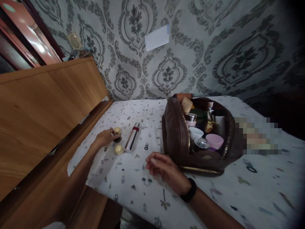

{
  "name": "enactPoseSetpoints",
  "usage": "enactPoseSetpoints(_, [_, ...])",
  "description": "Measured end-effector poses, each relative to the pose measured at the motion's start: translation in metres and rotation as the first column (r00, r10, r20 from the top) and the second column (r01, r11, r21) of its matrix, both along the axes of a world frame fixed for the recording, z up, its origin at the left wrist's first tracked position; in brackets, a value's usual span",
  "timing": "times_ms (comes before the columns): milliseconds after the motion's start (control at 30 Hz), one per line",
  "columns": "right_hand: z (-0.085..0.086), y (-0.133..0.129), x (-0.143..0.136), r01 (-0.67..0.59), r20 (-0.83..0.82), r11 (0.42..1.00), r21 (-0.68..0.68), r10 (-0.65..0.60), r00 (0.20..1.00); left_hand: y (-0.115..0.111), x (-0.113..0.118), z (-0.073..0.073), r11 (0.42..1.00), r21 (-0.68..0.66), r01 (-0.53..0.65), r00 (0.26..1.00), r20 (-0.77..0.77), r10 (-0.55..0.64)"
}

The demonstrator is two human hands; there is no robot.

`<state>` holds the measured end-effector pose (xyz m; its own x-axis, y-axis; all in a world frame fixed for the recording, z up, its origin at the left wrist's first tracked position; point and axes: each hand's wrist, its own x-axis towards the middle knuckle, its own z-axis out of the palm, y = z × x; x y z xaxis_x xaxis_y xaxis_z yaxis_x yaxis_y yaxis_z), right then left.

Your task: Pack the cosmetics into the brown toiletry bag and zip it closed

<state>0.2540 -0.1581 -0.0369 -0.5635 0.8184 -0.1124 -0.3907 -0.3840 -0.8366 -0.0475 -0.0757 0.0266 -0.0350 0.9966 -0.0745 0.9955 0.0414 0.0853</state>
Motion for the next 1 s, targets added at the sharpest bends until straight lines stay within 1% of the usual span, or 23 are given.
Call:
enactPoseSetpoints(67, [0.000,0.000,0.000,-0.001,0.002,1.000,0.000,0.001,1.000,-0.005,0.004,-0.009,1.000,0.009,-0.024,1.000,0.007,0.024])
enactPoseSetpoints(167, [0.000,0.000,0.000,-0.010,0.000,1.000,0.008,0.010,1.000,-0.008,0.006,-0.016,0.999,0.042,-0.005,0.997,0.083,0.001])
enactPoseSetpoints(233, [-0.001,-0.001,0.000,-0.012,-0.001,1.000,0.015,0.012,1.000,-0.009,0.005,-0.017,0.999,0.053,-0.005,0.977,0.214,-0.006])
enactPoseSetpoints(267, [-0.001,-0.001,0.000,-0.012,0.002,1.000,0.020,0.012,1.000,-0.010,0.005,-0.015,0.999,0.046,0.001,0.947,0.320,-0.016])
enactPoseSetpoints(300, [-0.001,-0.001,0.000,-0.010,0.008,1.000,0.028,0.009,1.000,-0.012,0.007,-0.014,0.999,0.035,0.018,0.895,0.446,-0.032])
enactPoseSetpoints(333, [-0.002,-0.001,-0.001,-0.006,0.014,0.999,0.038,0.006,1.000,-0.015,0.009,-0.012,0.999,0.020,0.046,0.815,0.577,-0.049])
enactPoseSetpoints(400, [-0.003,-0.001,-0.001,-0.002,0.027,0.998,0.060,0.000,1.000,-0.024,0.019,-0.008,0.992,-0.007,0.125,0.601,0.796,-0.070])
enactPoseSetpoints(467, [-0.004,-0.001,-0.002,0.001,0.026,0.997,0.081,-0.003,1.000,-0.034,0.034,-0.005,0.978,-0.021,0.208,0.400,0.914,-0.065])
enactPoseSetpoints(500, [-0.005,-0.001,-0.002,0.003,0.021,0.996,0.087,-0.005,1.000,-0.040,0.042,-0.005,0.968,-0.028,0.249,0.323,0.945,-0.055])
enactPoseSetpoints(567, [-0.006,-0.001,-0.003,0.012,0.001,0.997,0.082,-0.012,1.000,-0.049,0.058,-0.007,0.946,-0.040,0.320,0.215,0.976,-0.032])
enactPoseSetpoints(633, [-0.007,-0.001,-0.004,0.026,-0.030,0.998,0.061,-0.024,0.999,-0.056,0.071,-0.011,0.928,-0.040,0.371,0.159,0.987,-0.020])
enactPoseSetpoints(700, [-0.009,-0.001,-0.005,0.044,-0.056,0.998,0.042,-0.041,0.998,-0.062,0.081,-0.013,0.916,-0.039,0.399,0.152,0.988,-0.024])
enactPoseSetpoints(767, [-0.012,-0.002,-0.007,0.064,-0.064,0.997,0.033,-0.061,0.996,-0.067,0.088,-0.013,0.908,-0.045,0.417,0.202,0.978,-0.044])
enactPoseSetpoints(833, [-0.015,-0.003,-0.009,0.080,-0.055,0.996,0.030,-0.078,0.995,-0.072,0.092,-0.010,0.901,-0.058,0.429,0.287,0.955,-0.075])
enactPoseSetpoints(900, [-0.018,-0.003,-0.011,0.090,-0.039,0.995,0.031,-0.089,0.995,-0.076,0.096,-0.007,0.899,-0.064,0.434,0.390,0.913,-0.123])
enactPoseSetpoints(1000, [-0.020,-0.002,-0.013,0.096,-0.047,0.995,0.000,-0.096,0.994,-0.079,0.099,-0.005,0.882,-0.016,0.470,0.518,0.815,-0.261])
